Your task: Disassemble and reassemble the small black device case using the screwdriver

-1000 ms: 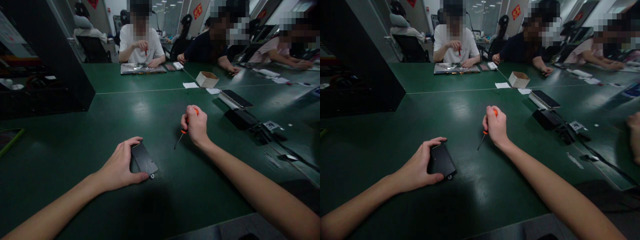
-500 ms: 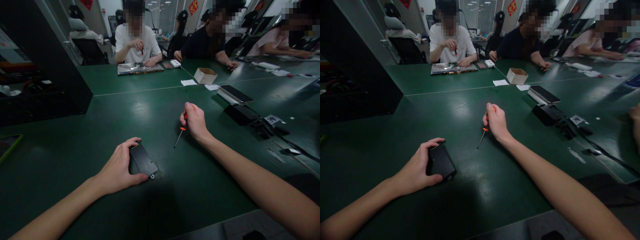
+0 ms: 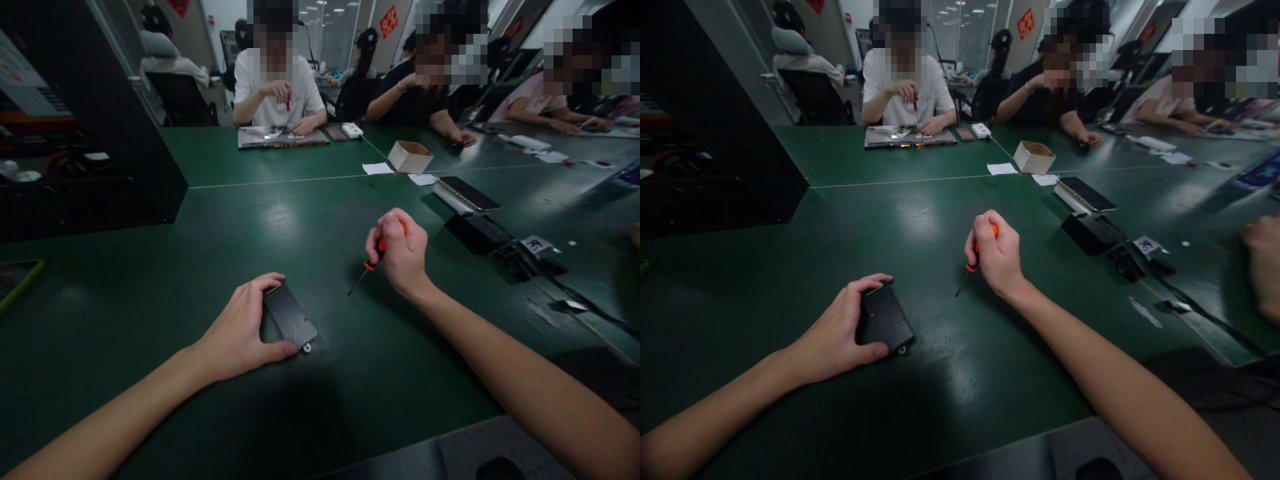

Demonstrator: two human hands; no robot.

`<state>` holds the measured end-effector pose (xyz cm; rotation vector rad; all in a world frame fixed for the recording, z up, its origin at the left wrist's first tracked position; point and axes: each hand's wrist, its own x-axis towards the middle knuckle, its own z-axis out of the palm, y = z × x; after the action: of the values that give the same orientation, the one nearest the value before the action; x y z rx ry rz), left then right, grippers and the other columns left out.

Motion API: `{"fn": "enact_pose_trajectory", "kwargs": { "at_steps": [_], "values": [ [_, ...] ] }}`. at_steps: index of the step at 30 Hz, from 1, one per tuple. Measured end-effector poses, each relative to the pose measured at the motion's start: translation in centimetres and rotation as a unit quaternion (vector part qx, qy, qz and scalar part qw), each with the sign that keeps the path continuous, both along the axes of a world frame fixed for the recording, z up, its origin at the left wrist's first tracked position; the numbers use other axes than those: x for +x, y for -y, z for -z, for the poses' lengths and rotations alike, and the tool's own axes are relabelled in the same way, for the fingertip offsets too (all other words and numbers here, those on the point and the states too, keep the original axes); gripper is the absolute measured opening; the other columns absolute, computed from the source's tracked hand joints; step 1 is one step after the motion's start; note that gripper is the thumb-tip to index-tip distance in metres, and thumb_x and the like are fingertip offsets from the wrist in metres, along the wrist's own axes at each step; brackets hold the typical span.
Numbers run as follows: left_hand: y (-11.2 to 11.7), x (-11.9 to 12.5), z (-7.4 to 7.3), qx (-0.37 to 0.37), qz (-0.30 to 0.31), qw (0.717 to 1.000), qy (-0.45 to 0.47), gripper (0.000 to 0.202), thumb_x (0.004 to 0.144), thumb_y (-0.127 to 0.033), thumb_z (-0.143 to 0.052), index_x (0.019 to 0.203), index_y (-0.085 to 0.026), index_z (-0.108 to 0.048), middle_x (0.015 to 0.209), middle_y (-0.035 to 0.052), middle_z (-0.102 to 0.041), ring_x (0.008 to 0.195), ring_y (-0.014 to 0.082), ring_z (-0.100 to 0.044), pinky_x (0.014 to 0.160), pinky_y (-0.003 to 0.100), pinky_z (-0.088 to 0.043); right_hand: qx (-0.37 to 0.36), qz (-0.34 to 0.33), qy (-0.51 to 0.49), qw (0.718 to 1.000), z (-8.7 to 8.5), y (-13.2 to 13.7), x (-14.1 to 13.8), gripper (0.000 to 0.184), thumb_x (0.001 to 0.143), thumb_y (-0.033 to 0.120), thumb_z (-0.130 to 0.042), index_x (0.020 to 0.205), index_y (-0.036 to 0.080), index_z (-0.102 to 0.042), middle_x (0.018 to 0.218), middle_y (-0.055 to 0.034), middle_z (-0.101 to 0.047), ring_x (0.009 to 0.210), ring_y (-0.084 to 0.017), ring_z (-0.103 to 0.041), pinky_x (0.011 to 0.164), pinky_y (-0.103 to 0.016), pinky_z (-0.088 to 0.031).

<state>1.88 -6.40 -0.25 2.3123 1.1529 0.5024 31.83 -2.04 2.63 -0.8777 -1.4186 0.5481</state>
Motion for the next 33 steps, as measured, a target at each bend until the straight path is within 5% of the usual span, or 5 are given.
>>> {"fn": "enact_pose_trajectory", "kwargs": {
  "at_steps": [9,18,22,27,33],
  "values": [
    [0.5,0.5,-0.5,0.021,0.007,1.000,0.002,0.088,0.078,-0.057,-0.079,0.146,-0.025,-0.034,0.157,0.0170,-0.042,0.143,0.0412,-0.043,0.114,0.061,-0.040,0.182,-0.192,0.199,0.944,-0.1,2.4,-1.0,0.016,0.101,0.023,-0.051,0.085,0.023,-0.049,0.061,0.0058,-0.050,0.048,-0.009,-0.049,0.048,-0.024,-0.037],
    [0.6,0.7,-0.8,0.017,0.019,1.000,-0.010,0.088,0.082,-0.059,-0.075,0.149,-0.024,-0.031,0.160,0.0180,-0.037,0.145,0.0410,-0.040,0.114,0.062,-0.039,0.063,-0.037,0.185,0.980,0.0,1.5,0.3,0.013,0.098,0.027,-0.059,0.091,0.024,-0.049,0.059,0.0075,-0.057,0.046,-0.010,-0.054,0.047,-0.023,-0.043],
    [0.5,0.5,-1.0,0.016,0.034,0.999,-0.006,0.085,0.084,-0.060,-0.073,0.151,-0.026,-0.033,0.163,0.0159,-0.033,0.147,0.0407,-0.037,0.116,0.061,-0.038,0.127,0.014,0.249,0.960,0.2,1.0,0.8,0.029,0.092,0.028,-0.068,0.115,0.023,-0.052,0.077,0.0031,-0.066,0.059,-0.013,-0.064,0.056,-0.027,-0.052],
    [0.2,0.3,-1.0,0.007,0.060,0.998,-0.005,0.082,0.089,-0.056,-0.068,0.157,-0.030,-0.030,0.164,0.0133,-0.032,0.148,0.0398,-0.035,0.117,0.060,-0.036,0.226,-0.021,0.191,0.955,-0.3,2.3,-0.4,0.045,0.091,0.024,-0.070,0.132,0.029,-0.052,0.081,0.0028,-0.063,0.064,-0.015,-0.065,0.059,-0.031,-0.056],
    [0.5,0.7,-1.4,0.006,0.043,0.999,-0.005,0.089,0.086,-0.054,-0.070,0.158,-0.022,-0.029,0.160,0.0164,-0.041,0.145,0.0394,-0.041,0.119,0.058,-0.036,0.199,-0.153,0.064,0.966,-1.4,5.4,-2.4,0.047,0.098,0.023,-0.062,0.141,0.031,-0.048,0.089,0.0006,-0.060,0.067,-0.015,-0.066,0.056,-0.033,-0.063]
  ]
}}
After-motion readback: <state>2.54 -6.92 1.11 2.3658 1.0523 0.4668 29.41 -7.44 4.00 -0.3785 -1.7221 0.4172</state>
